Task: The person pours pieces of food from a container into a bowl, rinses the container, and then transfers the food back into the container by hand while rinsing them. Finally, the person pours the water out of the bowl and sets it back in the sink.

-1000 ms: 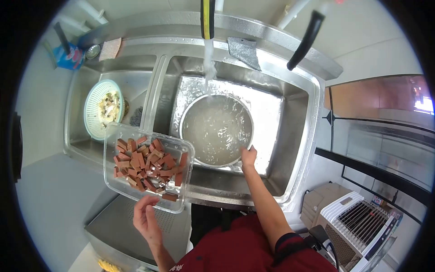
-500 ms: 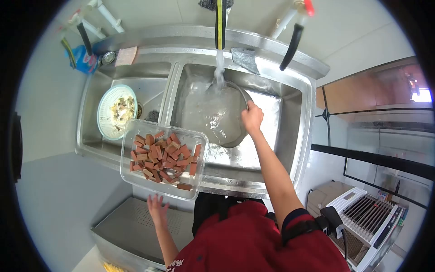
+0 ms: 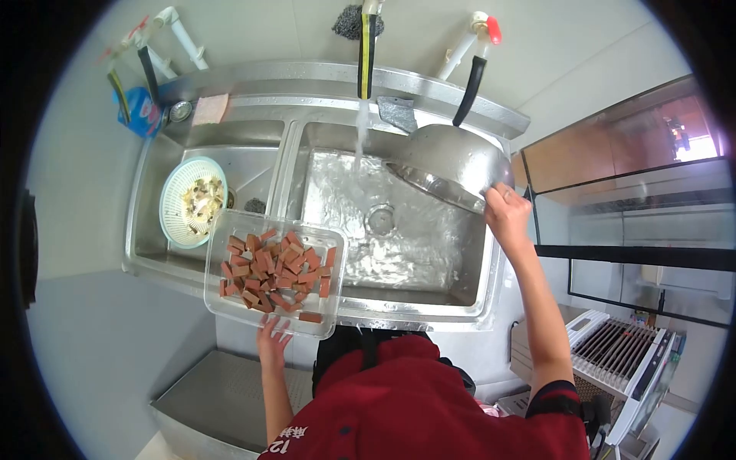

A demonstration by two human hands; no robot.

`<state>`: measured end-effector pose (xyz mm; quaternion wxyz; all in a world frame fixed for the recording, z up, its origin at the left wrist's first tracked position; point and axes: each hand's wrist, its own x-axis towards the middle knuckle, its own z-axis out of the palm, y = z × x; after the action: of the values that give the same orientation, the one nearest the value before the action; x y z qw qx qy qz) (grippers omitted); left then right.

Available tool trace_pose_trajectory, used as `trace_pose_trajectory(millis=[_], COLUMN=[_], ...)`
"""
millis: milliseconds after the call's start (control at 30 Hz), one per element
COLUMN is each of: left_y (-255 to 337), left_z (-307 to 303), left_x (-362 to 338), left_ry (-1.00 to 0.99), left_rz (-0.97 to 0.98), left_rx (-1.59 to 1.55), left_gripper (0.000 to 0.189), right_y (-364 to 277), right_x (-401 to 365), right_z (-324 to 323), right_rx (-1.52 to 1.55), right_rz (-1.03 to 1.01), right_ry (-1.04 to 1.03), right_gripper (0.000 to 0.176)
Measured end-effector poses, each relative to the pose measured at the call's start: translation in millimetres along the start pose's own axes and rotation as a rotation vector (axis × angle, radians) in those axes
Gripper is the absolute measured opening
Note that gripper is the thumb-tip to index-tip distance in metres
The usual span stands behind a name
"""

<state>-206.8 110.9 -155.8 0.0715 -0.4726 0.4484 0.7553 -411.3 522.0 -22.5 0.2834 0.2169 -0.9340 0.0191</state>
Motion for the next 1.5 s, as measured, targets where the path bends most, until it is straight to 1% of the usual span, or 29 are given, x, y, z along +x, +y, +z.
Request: trace_pose_trajectory(millis=[133,200,267,333,367,400,467,500,567,600,667,700,733,800,833,900,933,1000,1033,1067,1133,1167,1267,1300,1333,1400,1433,1467,1500], left_y=[-2,-5,-3,-2,-3,-4,-6,-8,-10,-11,-18,-20,-21,-22,-25,-23,-20,-19,-20,-20,-20,-19,-16,-18,-21,-22,-21,-19,-17], left_z=[1,0,1,-1,-3,-6,-13,-17,-20,-20,-21,-19,-18,-15,-17,-16,-16,-19,-19,-18,-18,-17,-18,-19,-21,-21,-20,-21,-20], left_x=[2,4,6,7,7,8,9,8,6,5,1,0,1,0,3,1,1,3,4,4,2,1,3,5,5,6,6,4,2], left_ry=[-0.012,-0.02,-0.038,-0.02,-0.006,-0.005,0.004,0.014,-0.008,-0.003,-0.016,-0.002,-0.001,0.014,0.016,0.011,0.006,0.0,-0.008,-0.013,-0.004,-0.006,-0.007,-0.014,-0.02,-0.017,-0.006,-0.006,-0.007], left_rz=[0.051,0.07,0.092,0.1,0.097,0.109,0.106,0.115,0.106,0.118,0.109,0.115,0.114,0.134,0.138,0.128,0.123,0.129,0.126,0.123,0.12,0.121,0.102,0.108,0.111,0.096,0.087,0.086,0.074], left_rx=[0.024,0.006,-0.017,-0.006,0.008,0.001,0.026,0.022,-0.015,-0.02,-0.077,-0.084,-0.084,-0.104,-0.092,-0.1,-0.105,-0.103,-0.1,-0.101,-0.101,-0.104,-0.083,-0.09,-0.096,-0.109,-0.121,-0.122,-0.125], left_gripper=[0.059,0.061,0.064,0.064,0.065,0.065,0.065,0.065,0.064,0.064,0.063,0.063,0.063,0.062,0.062,0.062,0.062,0.062,0.062,0.062,0.061,0.061,0.064,0.062,0.061,0.062,0.062,0.062,0.063], right_y=[-9,-9,-18,-32,-36,-41,-65,-67,-70,-73,-77,-87,-88,-113,-112,-114,-114,-113,-114,-110,-102,-99,-81,-77,-78,-91,-94,-92,-86], right_x=[-10,-32,-40,-42,-46,-51,-49,-55,-54,-54,-62,-66,-88,-80,-76,-72,-68,-66,-69,-71,-73,-64,-50,-52,-57,-58,-56,-56,-57], right_z=[-6,32,75,115,139,163,184,197,211,211,201,209,229,219,210,200,196,191,187,187,186,178,145,152,153,152,146,141,135], right_rx=[0.048,0.073,0.167,0.245,0.351,0.309,0.415,0.429,0.978,0.991,1.2,1.268,1.251,1.367,1.366,1.392,1.398,1.569,1.644,1.639,1.653,1.66,1.582,1.636,1.627,1.602,1.596,1.594,1.345], right_rz=[-0.014,0.153,0.399,0.808,1.004,1.097,1.204,1.199,1.497,1.49,1.636,1.795,1.821,1.963,1.96,1.769,1.768,1.934,1.954,1.951,1.932,1.859,1.806,1.939,1.939,2.092,2.088,2.087,1.842], right_ry=[0.019,-0.006,-0.001,-0.082,-0.048,0.012,0.119,0.117,0.122,0.122,0.431,0.717,0.602,0.603,0.597,0.543,0.545,0.693,0.526,0.53,0.287,0.508,0.445,0.454,0.457,0.428,0.495,0.494,0.471], right_gripper=[0.018,0.016,0.009,0.005,0.008,0.009,0.016,0.016,0.015,0.015,0.019,0.022,0.025,0.02,0.02,0.017,0.017,0.016,0.017,0.017,0.018,0.019,0.02,0.021,0.021,0.023,0.02,0.02,0.016])
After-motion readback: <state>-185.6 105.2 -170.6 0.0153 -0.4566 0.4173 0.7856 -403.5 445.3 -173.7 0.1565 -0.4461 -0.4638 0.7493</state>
